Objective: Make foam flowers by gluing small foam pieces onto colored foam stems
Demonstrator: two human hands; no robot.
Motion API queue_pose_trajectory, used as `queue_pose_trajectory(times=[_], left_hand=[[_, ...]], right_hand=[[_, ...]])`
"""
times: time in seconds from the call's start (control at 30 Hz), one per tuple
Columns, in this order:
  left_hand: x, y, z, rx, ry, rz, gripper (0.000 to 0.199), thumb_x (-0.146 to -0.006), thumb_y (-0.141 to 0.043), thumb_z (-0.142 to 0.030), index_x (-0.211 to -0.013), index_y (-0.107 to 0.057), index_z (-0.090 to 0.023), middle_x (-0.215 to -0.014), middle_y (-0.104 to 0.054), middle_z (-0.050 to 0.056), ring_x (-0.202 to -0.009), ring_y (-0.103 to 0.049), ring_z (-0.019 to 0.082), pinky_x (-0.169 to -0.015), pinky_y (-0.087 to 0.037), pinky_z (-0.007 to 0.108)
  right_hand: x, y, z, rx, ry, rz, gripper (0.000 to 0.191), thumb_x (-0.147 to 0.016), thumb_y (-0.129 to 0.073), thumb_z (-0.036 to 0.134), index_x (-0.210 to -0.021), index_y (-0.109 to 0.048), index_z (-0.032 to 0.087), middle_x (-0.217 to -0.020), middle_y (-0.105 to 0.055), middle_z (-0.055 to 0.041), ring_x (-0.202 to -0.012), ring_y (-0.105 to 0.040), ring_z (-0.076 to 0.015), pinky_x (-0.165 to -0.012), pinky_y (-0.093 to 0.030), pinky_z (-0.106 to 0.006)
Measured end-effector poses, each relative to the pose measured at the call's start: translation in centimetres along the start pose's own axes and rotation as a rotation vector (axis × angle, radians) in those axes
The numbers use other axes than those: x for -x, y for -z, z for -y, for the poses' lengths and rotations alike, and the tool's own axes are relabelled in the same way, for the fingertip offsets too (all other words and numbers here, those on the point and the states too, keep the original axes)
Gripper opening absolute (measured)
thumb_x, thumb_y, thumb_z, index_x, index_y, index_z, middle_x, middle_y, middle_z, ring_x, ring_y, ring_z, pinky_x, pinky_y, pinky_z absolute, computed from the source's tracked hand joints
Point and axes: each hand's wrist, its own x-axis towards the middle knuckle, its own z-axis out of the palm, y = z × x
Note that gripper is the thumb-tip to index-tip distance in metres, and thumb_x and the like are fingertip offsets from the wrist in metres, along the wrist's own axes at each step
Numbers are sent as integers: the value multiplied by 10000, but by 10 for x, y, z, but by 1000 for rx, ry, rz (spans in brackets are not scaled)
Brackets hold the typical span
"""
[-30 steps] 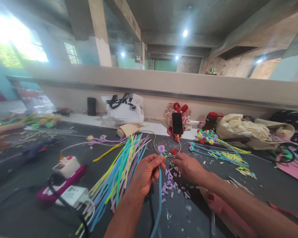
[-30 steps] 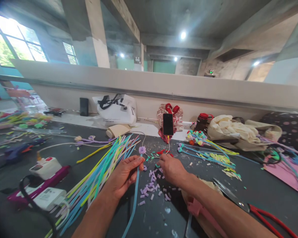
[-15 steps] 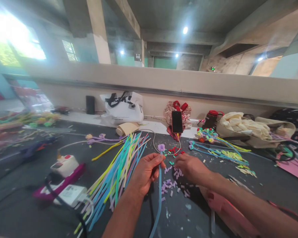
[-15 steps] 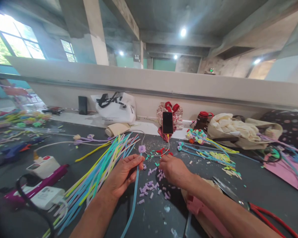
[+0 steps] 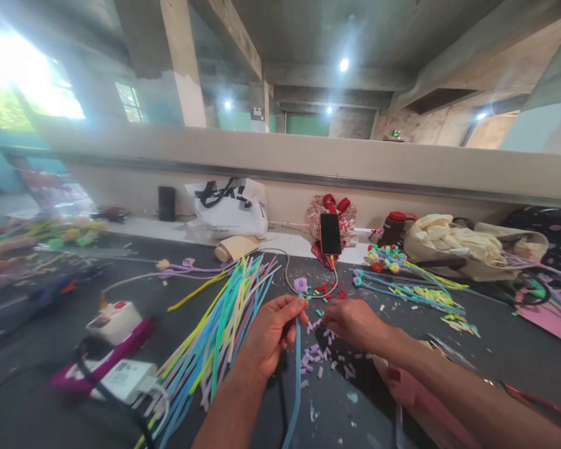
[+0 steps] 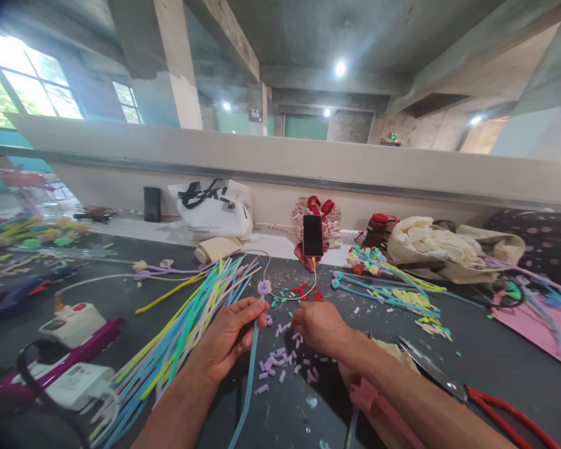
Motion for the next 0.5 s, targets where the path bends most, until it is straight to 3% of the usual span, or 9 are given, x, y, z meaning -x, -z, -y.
queue_pose_trajectory(times=[0.27,0.5], left_hand=[[1,-1,1,6,20,-7,234,-681,-596,-326,-558,-536,-136,-502,-553,-45,-274,-333,-15,-296,-173,138],[3,-3,1,44,67,13,205,-655,-608,-334,-588,-577,-143,-454,-540,-58,-251,-319,-7,-271,-147,143]], right_hand=[[0,-7,5,-122,-39,4,131,-699,-473,149,-699,-602,173,-756,-615,-58,-681,-559,-171,-561,-335,-231],[2,7,3,-590,-110,-66,129,-738,-411,143,-751,-536,169,-602,-552,19,-541,-523,-109,-507,-383,-200]])
